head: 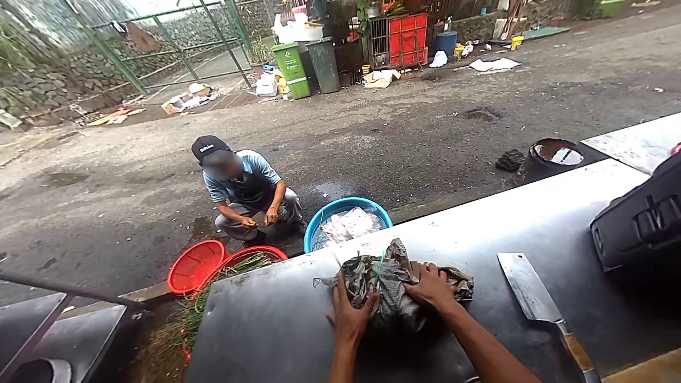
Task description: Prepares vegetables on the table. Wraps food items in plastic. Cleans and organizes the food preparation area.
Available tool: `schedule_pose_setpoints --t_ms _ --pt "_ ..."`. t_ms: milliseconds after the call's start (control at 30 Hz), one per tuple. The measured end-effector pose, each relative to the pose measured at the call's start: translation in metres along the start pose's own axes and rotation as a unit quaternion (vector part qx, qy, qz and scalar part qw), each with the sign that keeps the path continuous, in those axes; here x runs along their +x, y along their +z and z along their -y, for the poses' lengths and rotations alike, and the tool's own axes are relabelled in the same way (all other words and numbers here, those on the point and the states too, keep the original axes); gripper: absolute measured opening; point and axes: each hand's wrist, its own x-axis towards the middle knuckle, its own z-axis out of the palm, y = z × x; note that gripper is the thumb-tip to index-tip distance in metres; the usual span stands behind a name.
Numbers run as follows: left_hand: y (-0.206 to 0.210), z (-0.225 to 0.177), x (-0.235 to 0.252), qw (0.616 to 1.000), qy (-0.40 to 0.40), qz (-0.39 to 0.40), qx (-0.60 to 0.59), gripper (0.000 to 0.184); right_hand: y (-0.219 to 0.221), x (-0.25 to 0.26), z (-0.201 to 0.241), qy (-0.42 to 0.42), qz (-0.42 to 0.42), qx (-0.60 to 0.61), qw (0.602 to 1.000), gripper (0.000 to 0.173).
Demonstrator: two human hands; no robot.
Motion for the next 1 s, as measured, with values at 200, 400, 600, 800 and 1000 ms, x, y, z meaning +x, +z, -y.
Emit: schedule_pose_setpoints --t_ms 200,400,600,800,1000 --pt "0.019 -0.053 0.056 0.963 0.16 0.215 0.012 0.116 0.0 -0.001 0.001 -0.017 0.03 0.072 0.997 0.08" --pt "0.039 -0.104 0.072 0.898 0.178 0.373 0.154 0.097 0.011 0.01 -0.048 -0.154 0.061 0.302 0.939 0.057" --pt "0.054 -0.127 0.072 0.895 0.13 0.351 0.243 0.087 -0.011 0.012 -0.084 -0.188 -0.097 0.254 0.944 0.06" --pt "0.057 -0.103 0.035 0.928 0.125 0.315 0.157 0.081 0.052 -0.022 -0.111 -0.159 -0.118 0.237 0.951 0.069" --pt "0.057 -0.071 -0.038 0.937 0.149 0.312 0.048 0.073 0.097 -0.106 -0.114 -0.095 -0.212 0.385 0.893 0.054"
